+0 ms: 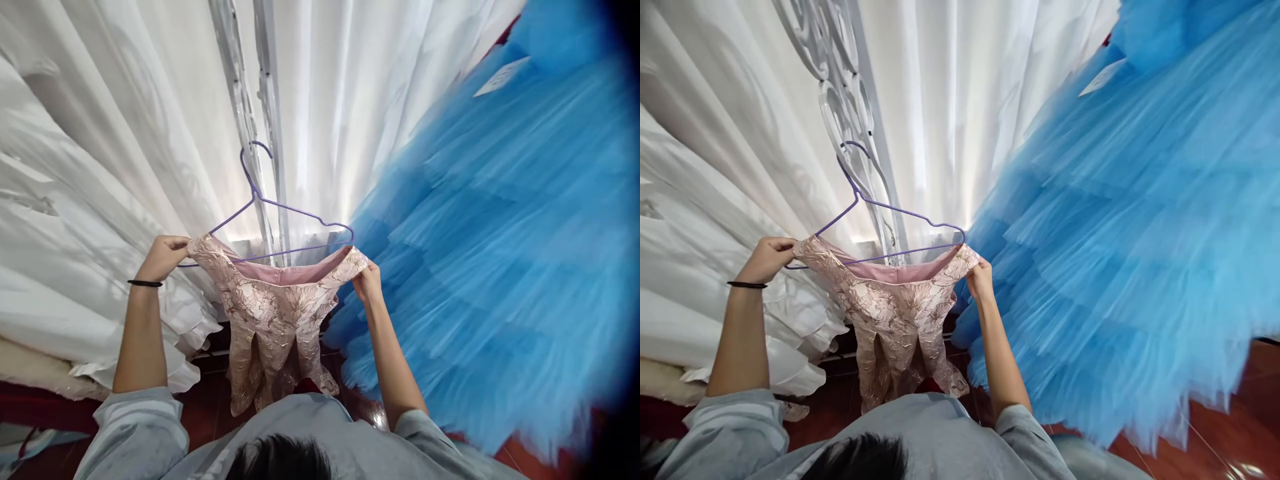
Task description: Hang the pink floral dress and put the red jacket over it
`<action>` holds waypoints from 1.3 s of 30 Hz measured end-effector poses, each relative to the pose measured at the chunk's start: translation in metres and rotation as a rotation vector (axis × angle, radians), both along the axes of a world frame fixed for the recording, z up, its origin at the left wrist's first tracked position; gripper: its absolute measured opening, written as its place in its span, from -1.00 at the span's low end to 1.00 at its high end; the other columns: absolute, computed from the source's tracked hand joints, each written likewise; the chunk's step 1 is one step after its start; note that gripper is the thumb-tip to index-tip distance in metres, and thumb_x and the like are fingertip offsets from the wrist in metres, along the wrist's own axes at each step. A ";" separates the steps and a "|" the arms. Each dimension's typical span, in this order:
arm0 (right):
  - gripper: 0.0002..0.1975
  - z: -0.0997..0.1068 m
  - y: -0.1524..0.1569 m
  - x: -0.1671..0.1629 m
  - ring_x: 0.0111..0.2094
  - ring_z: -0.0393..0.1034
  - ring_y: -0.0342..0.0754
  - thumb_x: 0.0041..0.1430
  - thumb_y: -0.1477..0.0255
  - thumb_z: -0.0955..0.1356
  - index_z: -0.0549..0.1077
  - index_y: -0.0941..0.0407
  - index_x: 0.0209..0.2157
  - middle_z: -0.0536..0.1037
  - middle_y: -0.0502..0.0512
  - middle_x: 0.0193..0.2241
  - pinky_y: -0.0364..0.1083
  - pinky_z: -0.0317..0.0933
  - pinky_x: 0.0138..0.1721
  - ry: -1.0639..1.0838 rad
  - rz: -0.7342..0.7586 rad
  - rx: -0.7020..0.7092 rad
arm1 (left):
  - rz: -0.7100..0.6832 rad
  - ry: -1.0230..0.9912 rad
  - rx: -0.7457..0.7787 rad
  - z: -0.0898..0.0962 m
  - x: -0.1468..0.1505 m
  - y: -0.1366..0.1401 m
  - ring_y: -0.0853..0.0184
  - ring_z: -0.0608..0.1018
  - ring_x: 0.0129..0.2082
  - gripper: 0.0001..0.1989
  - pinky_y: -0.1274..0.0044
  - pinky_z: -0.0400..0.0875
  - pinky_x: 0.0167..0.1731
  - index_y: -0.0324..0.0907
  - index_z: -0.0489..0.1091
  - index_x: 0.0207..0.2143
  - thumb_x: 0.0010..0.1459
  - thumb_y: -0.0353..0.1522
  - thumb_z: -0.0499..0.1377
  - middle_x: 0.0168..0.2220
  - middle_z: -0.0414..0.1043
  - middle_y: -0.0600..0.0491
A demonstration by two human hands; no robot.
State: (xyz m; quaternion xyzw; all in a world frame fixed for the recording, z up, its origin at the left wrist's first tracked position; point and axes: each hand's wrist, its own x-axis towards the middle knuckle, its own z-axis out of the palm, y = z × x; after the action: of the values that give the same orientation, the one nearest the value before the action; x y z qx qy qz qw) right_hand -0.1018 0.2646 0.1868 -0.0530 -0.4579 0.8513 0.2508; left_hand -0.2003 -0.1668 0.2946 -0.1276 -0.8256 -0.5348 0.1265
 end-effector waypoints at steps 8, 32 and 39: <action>-0.67 0.024 0.026 0.001 -0.25 0.54 0.00 -0.28 0.30 0.55 0.63 0.06 -0.35 0.67 0.02 -0.32 -0.06 0.42 -0.14 0.092 -0.067 0.078 | -0.004 -0.107 -0.019 0.001 -0.001 0.004 0.48 0.21 -0.63 -0.76 0.62 0.07 -0.62 -0.21 0.52 -0.58 -0.35 -0.24 0.34 -0.68 0.34 0.15; -0.77 0.152 0.017 -0.038 -0.63 0.25 -0.26 0.01 0.42 0.37 0.47 0.23 -0.64 0.44 -0.04 -0.70 -0.25 0.03 -0.56 0.117 0.293 1.415 | -0.007 -0.038 0.014 -0.003 0.007 0.001 0.40 0.36 -0.55 -0.62 0.53 0.37 -0.42 -0.24 0.54 -0.52 -0.37 -0.15 0.42 -0.57 0.48 0.07; -0.86 0.156 0.029 -0.037 -0.50 0.32 -0.10 -0.07 0.51 0.34 0.45 0.18 -0.64 0.41 0.06 -0.68 -0.13 0.10 -0.44 -0.088 -0.030 1.925 | -0.106 0.088 -0.352 0.009 0.027 0.004 0.36 0.40 -0.42 -0.71 0.59 0.27 -0.38 -0.21 0.41 -0.50 -0.02 -0.14 0.19 -0.51 0.43 0.09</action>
State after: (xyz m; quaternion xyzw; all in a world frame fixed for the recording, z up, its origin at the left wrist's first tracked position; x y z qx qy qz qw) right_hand -0.1385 0.2932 0.3432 0.1377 -0.9683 0.1049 0.1803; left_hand -0.1733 -0.1629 0.3031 -0.2144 -0.8922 -0.3820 0.1099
